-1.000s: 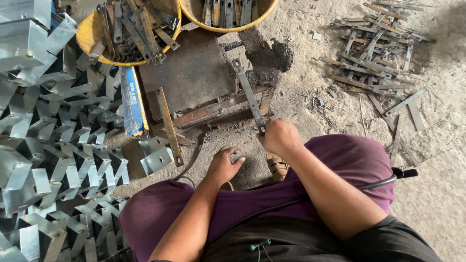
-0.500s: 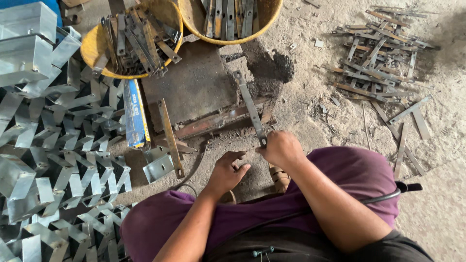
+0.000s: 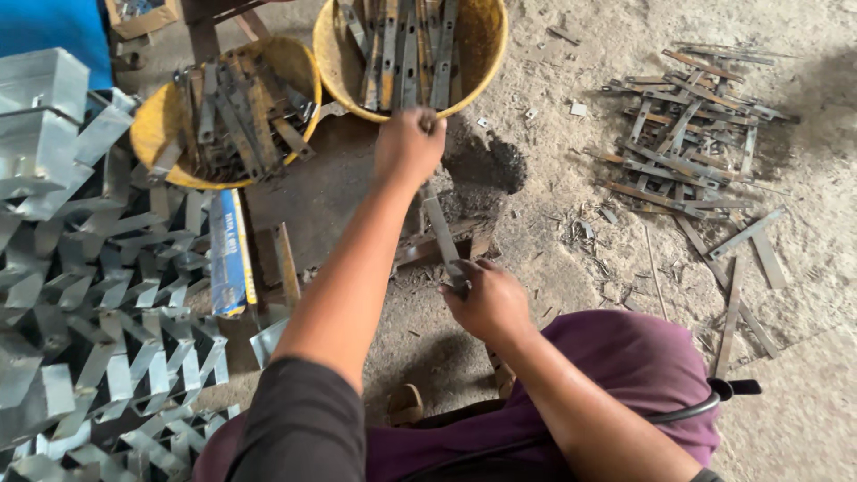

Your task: The person joins metal strips to a metal frame using a welding tool, picking up individual strips from a yellow basket and applying the welding rod to create sparks at the joints.

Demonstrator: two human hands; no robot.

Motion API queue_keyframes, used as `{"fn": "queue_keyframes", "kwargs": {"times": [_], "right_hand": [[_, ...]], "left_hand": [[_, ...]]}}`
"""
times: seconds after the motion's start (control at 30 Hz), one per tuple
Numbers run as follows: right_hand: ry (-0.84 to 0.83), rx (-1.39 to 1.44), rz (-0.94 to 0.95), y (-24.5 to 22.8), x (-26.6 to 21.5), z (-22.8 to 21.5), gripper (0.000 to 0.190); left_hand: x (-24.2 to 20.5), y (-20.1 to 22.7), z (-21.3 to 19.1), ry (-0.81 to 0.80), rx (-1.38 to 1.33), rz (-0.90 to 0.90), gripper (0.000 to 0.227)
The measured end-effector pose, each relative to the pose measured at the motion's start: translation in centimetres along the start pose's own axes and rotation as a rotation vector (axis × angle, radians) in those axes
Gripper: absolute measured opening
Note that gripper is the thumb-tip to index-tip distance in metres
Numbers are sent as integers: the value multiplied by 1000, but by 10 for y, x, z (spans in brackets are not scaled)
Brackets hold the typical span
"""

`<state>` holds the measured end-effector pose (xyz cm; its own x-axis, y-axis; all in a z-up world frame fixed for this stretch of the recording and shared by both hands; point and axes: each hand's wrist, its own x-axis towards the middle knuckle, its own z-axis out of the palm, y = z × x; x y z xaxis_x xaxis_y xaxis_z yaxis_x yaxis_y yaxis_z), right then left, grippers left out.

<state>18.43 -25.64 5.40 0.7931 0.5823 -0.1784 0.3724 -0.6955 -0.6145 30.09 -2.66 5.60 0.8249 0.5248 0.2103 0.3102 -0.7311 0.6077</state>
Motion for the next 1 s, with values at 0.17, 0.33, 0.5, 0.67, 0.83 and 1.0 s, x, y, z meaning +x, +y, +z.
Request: {"fn": "queue_keyframes", "kwargs": {"times": [0.17,0.33,0.5,0.67,0.83,1.0], "right_hand": [[91,52,-31,-4,7,1,47],[156,141,-127,-3,7,6,42],[101,178,-100,-5,9,1,42],[132,286,-102,-5,9,-7,37],[83,429,47,-4,8,-14,38],[35,670,109,6,17,-12,34]], "left_hand": [[68,14,44,-102,415,-123,35],[96,29,55,-201,397,-359,42],[127,13,83,-282,442,-472,24],[140,-41,69,-169,531,-367,21],[118,-76,-8,-89,306,-192,41],[-21,-63,-76,-136,-766,-318,33]]}}
